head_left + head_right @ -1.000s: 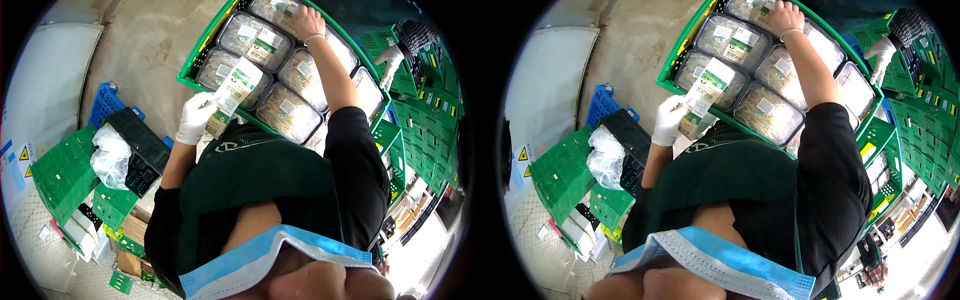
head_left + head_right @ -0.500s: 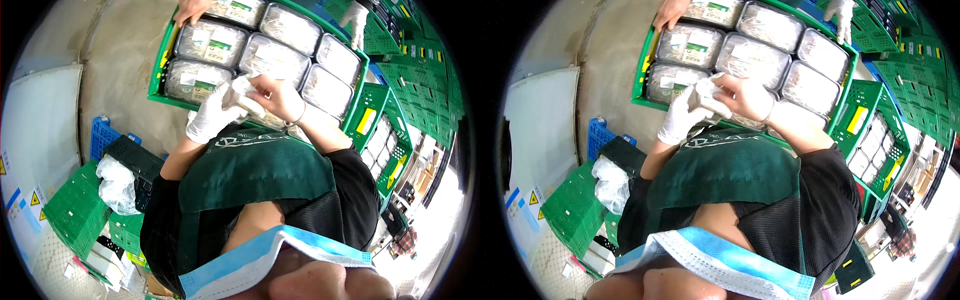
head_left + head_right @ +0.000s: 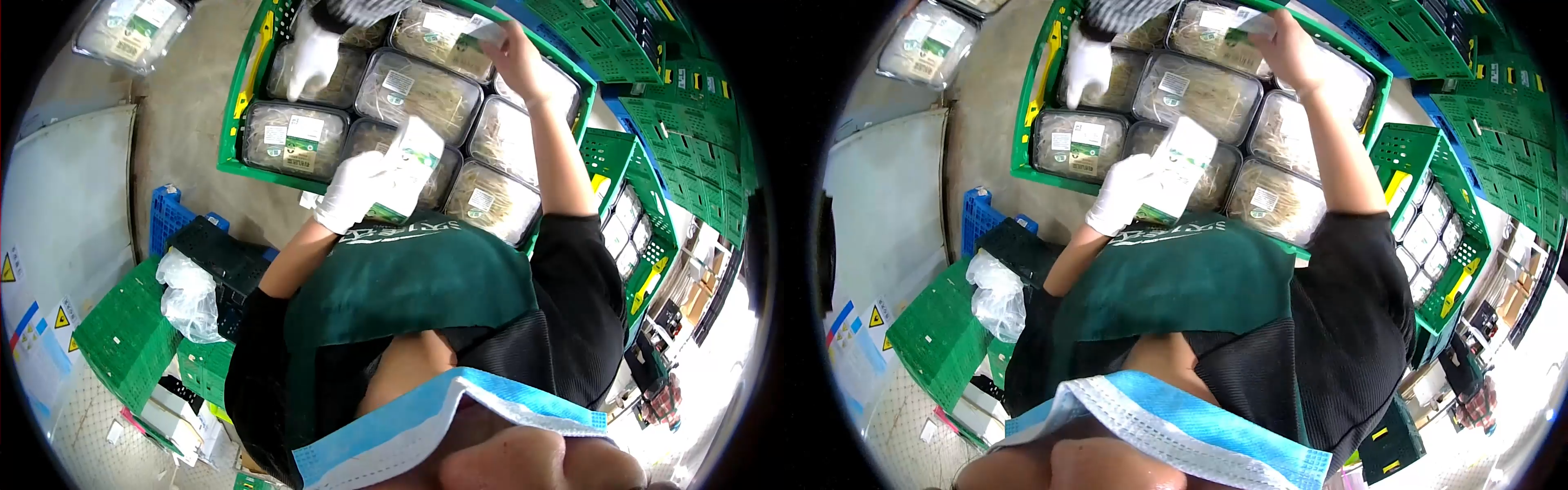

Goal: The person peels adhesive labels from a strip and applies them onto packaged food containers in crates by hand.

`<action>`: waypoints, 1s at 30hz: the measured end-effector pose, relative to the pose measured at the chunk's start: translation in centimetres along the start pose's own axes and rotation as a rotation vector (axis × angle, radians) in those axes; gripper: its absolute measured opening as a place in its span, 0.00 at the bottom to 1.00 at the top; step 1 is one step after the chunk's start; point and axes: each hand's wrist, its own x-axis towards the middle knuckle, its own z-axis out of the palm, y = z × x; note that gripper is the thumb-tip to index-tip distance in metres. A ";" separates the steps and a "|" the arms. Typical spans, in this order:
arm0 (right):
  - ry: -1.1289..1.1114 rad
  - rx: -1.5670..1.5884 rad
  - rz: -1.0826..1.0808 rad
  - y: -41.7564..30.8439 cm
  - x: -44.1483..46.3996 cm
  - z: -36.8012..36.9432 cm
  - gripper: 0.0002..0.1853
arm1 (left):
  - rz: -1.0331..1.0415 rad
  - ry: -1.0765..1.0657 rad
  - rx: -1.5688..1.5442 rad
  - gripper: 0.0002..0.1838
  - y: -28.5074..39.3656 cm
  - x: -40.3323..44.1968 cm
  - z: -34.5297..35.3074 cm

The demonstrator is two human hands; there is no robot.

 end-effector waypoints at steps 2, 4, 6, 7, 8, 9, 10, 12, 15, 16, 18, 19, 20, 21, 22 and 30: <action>0.101 -0.201 -0.148 6.2 2.9 4.9 0.23 | -0.111 0.121 -0.264 0.05 -2.0 -0.2 -0.6; 0.158 -0.527 -0.191 5.3 2.5 6.1 0.30 | -0.095 0.208 -0.182 0.04 -0.6 -1.1 -0.9; 0.267 -0.622 -0.213 2.0 0.8 4.2 0.34 | -0.114 0.186 -0.298 0.04 -1.0 -2.2 -2.0; 0.395 -0.648 -0.244 2.8 0.4 4.1 0.37 | -0.163 0.243 -0.363 0.04 -0.8 -2.7 -1.7; 0.437 -0.510 -0.295 3.1 -0.2 4.1 0.36 | -0.190 0.279 -0.473 0.04 -0.8 -2.8 -1.6; 0.066 -0.086 -0.195 1.0 -2.1 2.7 0.36 | -0.140 0.276 -0.384 0.04 -0.9 -2.8 -1.4; -0.291 0.299 0.017 -1.2 -4.5 2.5 0.35 | -0.094 0.270 -0.296 0.04 -1.0 -3.1 -1.2; -0.572 0.550 -0.335 -5.7 -9.1 1.7 0.23 | -0.062 0.216 -0.107 0.05 -1.2 -3.9 -1.2; -0.365 0.433 -0.367 -9.1 -13.5 2.2 0.13 | -0.066 0.095 0.392 0.10 -1.6 -4.5 -2.5; -0.368 0.438 -0.377 -9.5 -14.6 2.7 0.13 | -0.104 0.020 0.704 0.14 -0.5 -4.8 -2.6; -0.467 0.473 -0.259 -10.9 -16.7 3.2 0.09 | 0.111 0.254 0.038 0.07 -0.3 -5.7 0.4; -0.435 0.420 -0.274 -11.1 -17.4 3.1 0.08 | 0.061 0.339 0.121 0.06 -0.7 -6.0 1.1; -0.400 0.367 -0.290 -11.2 -17.9 3.0 0.07 | 0.012 0.423 0.205 0.06 -1.3 -6.3 1.5; -0.336 0.272 -0.333 -11.0 -17.5 2.4 0.07 | -0.006 0.436 0.357 0.05 -3.2 -6.7 1.3; -0.271 0.178 -0.375 -10.6 -16.2 1.6 0.06 | -0.026 0.449 0.509 0.05 -5.1 -7.0 1.0; 0.088 -0.577 -0.354 -0.4 -7.5 7.2 0.23 | 0.057 0.427 0.079 0.09 -6.4 -11.6 -1.2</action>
